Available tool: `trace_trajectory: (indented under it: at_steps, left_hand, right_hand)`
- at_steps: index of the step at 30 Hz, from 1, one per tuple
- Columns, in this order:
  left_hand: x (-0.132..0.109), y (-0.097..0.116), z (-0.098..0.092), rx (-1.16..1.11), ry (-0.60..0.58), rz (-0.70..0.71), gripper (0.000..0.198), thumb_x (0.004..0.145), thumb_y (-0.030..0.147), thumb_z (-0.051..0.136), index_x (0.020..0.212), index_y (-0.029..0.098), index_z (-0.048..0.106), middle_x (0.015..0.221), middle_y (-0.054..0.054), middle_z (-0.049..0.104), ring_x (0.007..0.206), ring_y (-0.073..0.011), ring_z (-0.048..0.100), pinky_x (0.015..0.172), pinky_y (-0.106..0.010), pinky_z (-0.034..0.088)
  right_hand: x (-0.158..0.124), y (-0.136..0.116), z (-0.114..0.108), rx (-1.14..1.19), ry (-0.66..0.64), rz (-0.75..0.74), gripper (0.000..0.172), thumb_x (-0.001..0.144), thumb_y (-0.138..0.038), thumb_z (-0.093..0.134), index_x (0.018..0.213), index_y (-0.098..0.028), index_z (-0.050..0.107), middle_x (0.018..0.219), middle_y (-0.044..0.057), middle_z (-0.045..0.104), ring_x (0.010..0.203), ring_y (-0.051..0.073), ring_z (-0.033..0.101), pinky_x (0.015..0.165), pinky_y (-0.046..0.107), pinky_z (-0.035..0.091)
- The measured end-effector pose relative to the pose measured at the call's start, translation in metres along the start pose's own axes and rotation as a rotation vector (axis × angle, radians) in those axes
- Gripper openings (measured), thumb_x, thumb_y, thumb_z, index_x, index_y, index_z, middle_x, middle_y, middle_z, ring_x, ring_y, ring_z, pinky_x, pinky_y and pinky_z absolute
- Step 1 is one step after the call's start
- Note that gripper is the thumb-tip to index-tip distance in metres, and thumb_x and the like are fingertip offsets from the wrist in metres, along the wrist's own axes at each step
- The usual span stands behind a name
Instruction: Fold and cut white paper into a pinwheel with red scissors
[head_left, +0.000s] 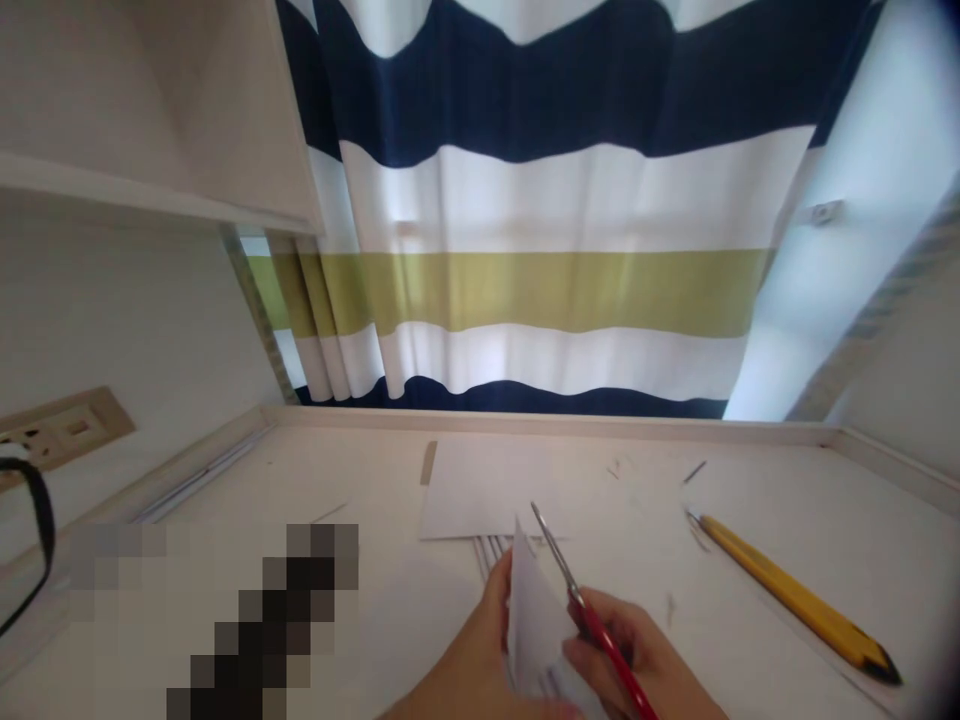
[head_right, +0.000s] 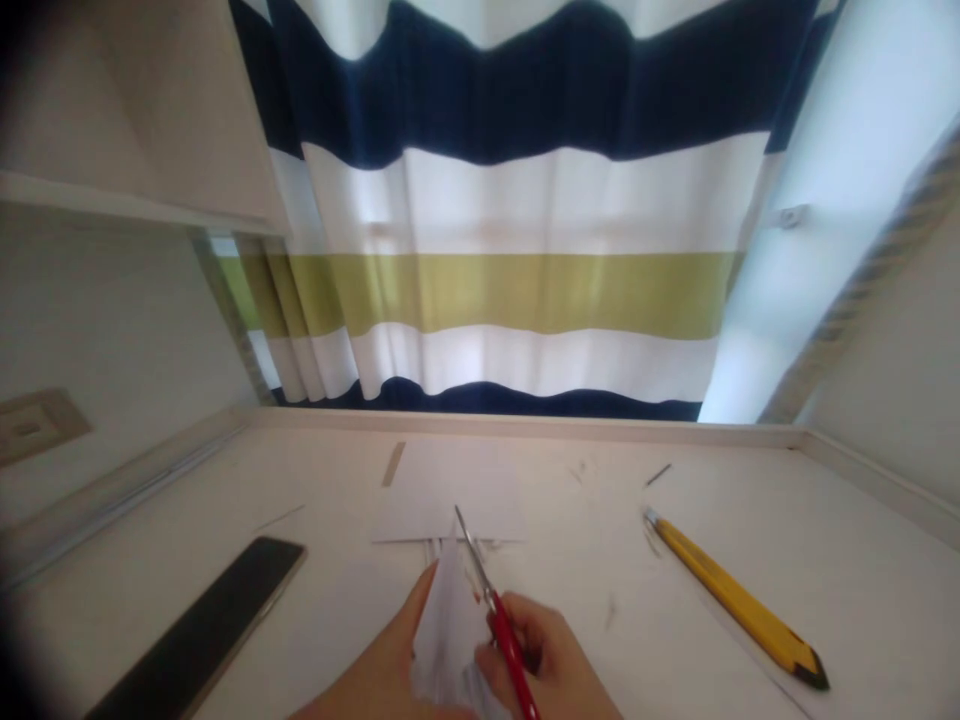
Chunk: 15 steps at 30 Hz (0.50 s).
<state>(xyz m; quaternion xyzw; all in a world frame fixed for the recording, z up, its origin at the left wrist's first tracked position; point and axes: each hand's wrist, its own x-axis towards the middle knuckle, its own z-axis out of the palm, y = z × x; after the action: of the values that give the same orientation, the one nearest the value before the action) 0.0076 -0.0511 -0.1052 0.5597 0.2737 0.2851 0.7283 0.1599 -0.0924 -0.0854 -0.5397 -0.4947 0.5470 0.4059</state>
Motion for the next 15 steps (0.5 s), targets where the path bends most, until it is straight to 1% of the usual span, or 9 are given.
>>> trace_trajectory:
  at_steps: [1,2,3,4,7,11,13,15]
  left_hand:
    - [-0.003,0.003,0.002,0.02,0.021,0.001,0.096,0.049,0.022,0.076,0.125,0.022,0.018,0.119,-0.014,0.043,0.103,-0.0268,0.048,0.086,-0.04,0.037]
    - [-0.004,0.004,0.003,0.03,0.058,0.002,0.091,0.052,0.019,0.074,0.124,0.021,0.018,0.12,-0.014,0.042,0.102,-0.0252,0.048,0.086,-0.039,0.037]
    - [-0.004,0.005,0.004,0.013,0.085,-0.007,0.088,0.054,0.017,0.073,0.123,0.02,0.018,0.122,-0.015,0.04,0.101,-0.0247,0.049,0.084,-0.038,0.039]
    - [-0.003,0.005,0.004,-0.024,0.088,-0.008,0.086,0.054,0.016,0.072,0.122,0.02,0.019,0.124,-0.016,0.037,0.1,-0.025,0.049,0.082,-0.037,0.041]
    - [0.002,0.007,0.002,-0.145,0.069,0.036,0.076,0.057,0.014,0.071,0.117,0.017,0.024,0.123,-0.017,0.038,0.102,-0.0258,0.048,0.084,-0.038,0.04]
    - [0.004,0.018,0.0,-0.147,0.082,0.087,0.065,0.06,0.011,0.069,0.113,0.014,0.031,0.117,-0.014,0.046,0.104,-0.0231,0.046,0.089,-0.035,0.035]
    - [0.003,0.023,-0.001,-0.179,0.066,0.102,0.064,0.061,0.011,0.068,0.113,0.015,0.032,0.115,-0.013,0.047,0.103,-0.0212,0.047,0.088,-0.033,0.036]
    - [0.002,0.025,-0.001,-0.208,0.056,0.121,0.066,0.06,0.011,0.069,0.114,0.016,0.032,0.115,-0.012,0.047,0.099,-0.0193,0.049,0.08,-0.027,0.041]
  right_hand:
    - [0.0,-0.001,0.0,-0.01,-0.066,-0.003,0.026,0.062,-0.04,0.061,0.064,-0.017,0.048,0.048,-0.005,0.049,0.036,0.006,0.041,0.034,0.016,0.032]
    - [0.001,-0.001,-0.001,-0.011,-0.084,0.008,0.026,0.063,-0.039,0.06,0.063,-0.017,0.046,0.041,-0.008,0.043,0.029,0.003,0.033,0.029,0.015,0.027]
    - [0.002,-0.001,-0.003,-0.006,-0.08,0.037,0.027,0.064,-0.039,0.059,0.061,-0.018,0.043,0.036,-0.01,0.037,0.026,0.003,0.029,0.027,0.014,0.024]
    - [0.003,-0.002,-0.005,0.003,-0.081,0.052,0.028,0.065,-0.04,0.058,0.06,-0.018,0.041,0.033,-0.011,0.035,0.024,0.003,0.027,0.026,0.014,0.022]
    - [0.006,-0.004,-0.015,0.005,-0.083,0.071,0.027,0.068,-0.041,0.054,0.061,-0.018,0.042,0.031,-0.011,0.036,0.023,0.004,0.03,0.025,0.014,0.021]
    - [0.012,-0.012,-0.03,-0.092,-0.059,0.042,0.027,0.073,-0.041,0.049,0.062,-0.018,0.043,0.034,-0.01,0.038,0.025,0.003,0.032,0.027,0.014,0.024]
    - [0.016,-0.012,-0.039,-0.249,-0.046,0.044,0.027,0.075,-0.043,0.044,0.066,-0.017,0.045,0.038,-0.009,0.04,0.028,0.005,0.036,0.029,0.015,0.029]
    - [0.023,-0.01,-0.049,-0.483,-0.033,0.03,0.031,0.078,-0.044,0.038,0.071,-0.016,0.049,0.043,-0.005,0.046,0.033,0.008,0.044,0.034,0.019,0.035]
